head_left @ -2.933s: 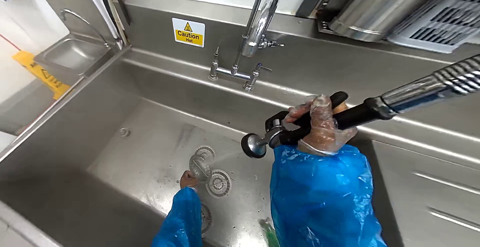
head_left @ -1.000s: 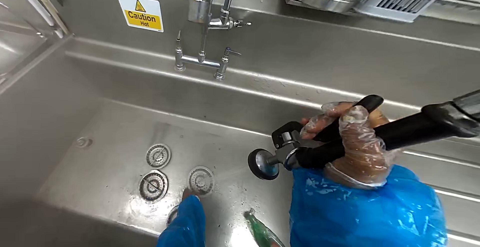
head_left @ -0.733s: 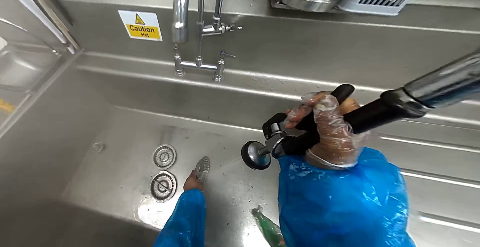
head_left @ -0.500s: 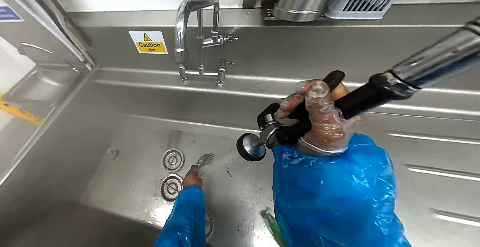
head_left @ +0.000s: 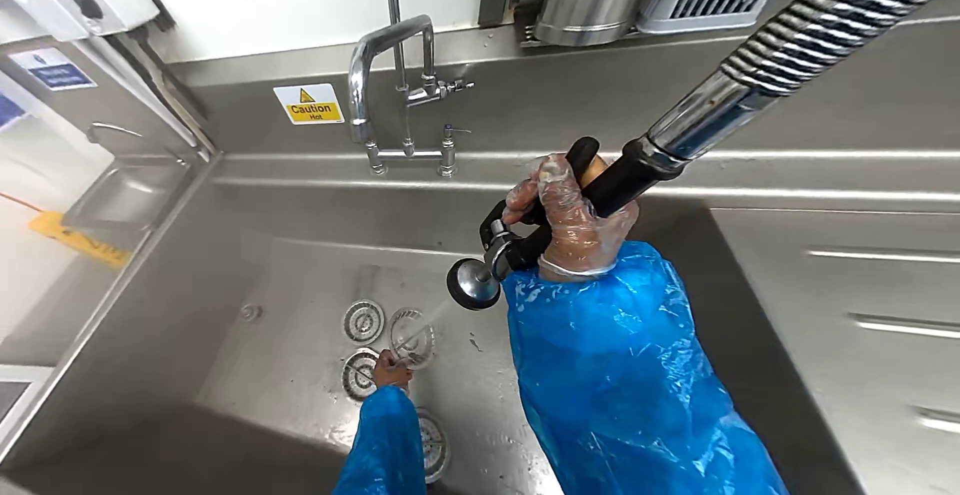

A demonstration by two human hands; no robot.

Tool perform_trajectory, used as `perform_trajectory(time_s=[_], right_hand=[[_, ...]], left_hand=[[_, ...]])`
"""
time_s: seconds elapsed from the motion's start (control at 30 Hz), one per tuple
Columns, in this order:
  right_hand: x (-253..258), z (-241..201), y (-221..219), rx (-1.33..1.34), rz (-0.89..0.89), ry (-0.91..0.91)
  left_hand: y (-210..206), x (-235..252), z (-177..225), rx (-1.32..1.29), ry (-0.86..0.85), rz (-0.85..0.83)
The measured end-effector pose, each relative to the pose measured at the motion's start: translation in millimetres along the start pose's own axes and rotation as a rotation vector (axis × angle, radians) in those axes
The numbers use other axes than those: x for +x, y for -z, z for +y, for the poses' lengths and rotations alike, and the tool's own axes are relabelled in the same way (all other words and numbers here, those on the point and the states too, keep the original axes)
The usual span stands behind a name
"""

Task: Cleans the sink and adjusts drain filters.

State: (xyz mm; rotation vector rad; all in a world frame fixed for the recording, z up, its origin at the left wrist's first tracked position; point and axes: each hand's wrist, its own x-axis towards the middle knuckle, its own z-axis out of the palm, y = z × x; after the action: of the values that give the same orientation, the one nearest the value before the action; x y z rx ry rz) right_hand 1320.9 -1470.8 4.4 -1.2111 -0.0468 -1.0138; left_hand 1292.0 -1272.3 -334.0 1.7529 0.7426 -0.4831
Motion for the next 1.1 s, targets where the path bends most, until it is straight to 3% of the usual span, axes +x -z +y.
perform_trajectory(time_s=[0.2, 0.33, 0.63, 0.9, 1.1], right_hand=[[-7, 4, 2, -0.023, -0.021, -0.033], [-4, 5, 3, -0.028, -0.022, 0.013], [8, 2, 4, -0.012, -0.052, 0.045], [12, -3, 9, -0.048, -0.040, 0.049], [0, -1, 10, -0.039, -0.082, -0.006]], left_hand=[[-5, 9, 9, 0.028, -0.160, 0.012], [0, 9, 23, 0.236, -0.240, -0.010], [13, -6, 35, 0.508, -0.205, 0.080], [10, -28, 37, 0.894, -0.134, -0.198], [-14, -48, 58, 1.155, -0.357, -0.238]])
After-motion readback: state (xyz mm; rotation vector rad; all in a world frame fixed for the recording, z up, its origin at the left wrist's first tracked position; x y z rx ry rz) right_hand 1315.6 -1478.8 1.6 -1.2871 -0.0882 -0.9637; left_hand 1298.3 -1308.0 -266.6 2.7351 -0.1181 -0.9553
